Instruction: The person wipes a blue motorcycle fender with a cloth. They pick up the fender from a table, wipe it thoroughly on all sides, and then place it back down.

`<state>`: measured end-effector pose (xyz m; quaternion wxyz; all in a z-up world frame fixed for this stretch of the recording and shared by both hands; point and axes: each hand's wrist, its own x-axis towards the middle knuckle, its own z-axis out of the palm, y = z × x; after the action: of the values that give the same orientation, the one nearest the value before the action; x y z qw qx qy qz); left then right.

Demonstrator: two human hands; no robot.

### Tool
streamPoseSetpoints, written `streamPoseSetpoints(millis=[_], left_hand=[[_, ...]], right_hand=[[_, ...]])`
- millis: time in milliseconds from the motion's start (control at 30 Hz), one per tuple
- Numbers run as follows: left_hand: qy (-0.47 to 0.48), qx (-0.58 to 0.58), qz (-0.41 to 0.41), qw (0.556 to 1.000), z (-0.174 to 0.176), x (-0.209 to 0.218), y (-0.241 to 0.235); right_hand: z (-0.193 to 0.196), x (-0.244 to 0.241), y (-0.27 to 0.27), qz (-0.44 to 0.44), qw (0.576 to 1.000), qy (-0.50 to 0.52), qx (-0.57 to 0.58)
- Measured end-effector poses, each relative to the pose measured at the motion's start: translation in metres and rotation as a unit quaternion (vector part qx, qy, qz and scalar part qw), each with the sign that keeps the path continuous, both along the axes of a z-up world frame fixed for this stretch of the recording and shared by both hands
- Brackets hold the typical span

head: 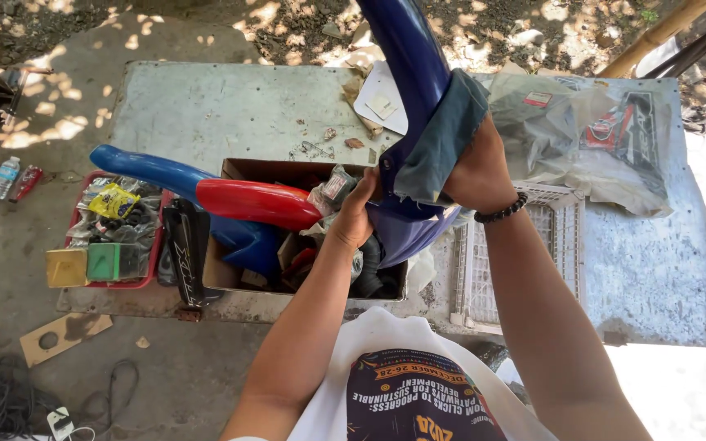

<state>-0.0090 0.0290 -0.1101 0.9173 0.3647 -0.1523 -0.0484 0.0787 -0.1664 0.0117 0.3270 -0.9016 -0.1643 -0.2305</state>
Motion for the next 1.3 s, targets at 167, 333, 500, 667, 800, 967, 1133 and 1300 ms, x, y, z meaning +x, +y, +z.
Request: streamPoseSetpoints(millis=[167,333,500,667,800,967,1133,1300], left_hand=[[-0.009,-0.092,-0.026,0.995,0.092,-0.016,-0.001],[0.051,0.27,0.189,0.943,0.088,-0.008,0.002],[0.106,0.281,0.254,0.919,0.11,-0.01,-0.009],[0.206,0.215,0.257,0.919,0.079,0.007,-0.004],[0.251,0.112,0.269,0.923,0.073,0.005,-0.004],[0.237,0.222,0.309,0.894,0.065,0.0,0.001],[0.205,0.24,0.317,0.894,0.052,-0.007,-0.013],[0.208,0.232,0.349,0.884,0.068,-0.008,-0.001]], right_hand=[[0.013,0.001,0.005,-0.015,0.999,0.044,0.018],[0.024,0.002,0.013,-0.024,0.996,0.076,0.035],[0.028,-0.006,0.021,-0.03,0.992,0.115,0.052],[0.022,-0.05,0.031,-0.037,0.983,0.166,0.074],[0.016,-0.098,0.049,-0.046,0.978,0.187,0.076],[0.035,-0.058,0.039,-0.059,0.966,0.236,0.092],[0.045,-0.062,0.048,-0.046,0.962,0.25,0.105],[0.048,-0.086,0.045,0.019,0.946,0.275,0.172]])
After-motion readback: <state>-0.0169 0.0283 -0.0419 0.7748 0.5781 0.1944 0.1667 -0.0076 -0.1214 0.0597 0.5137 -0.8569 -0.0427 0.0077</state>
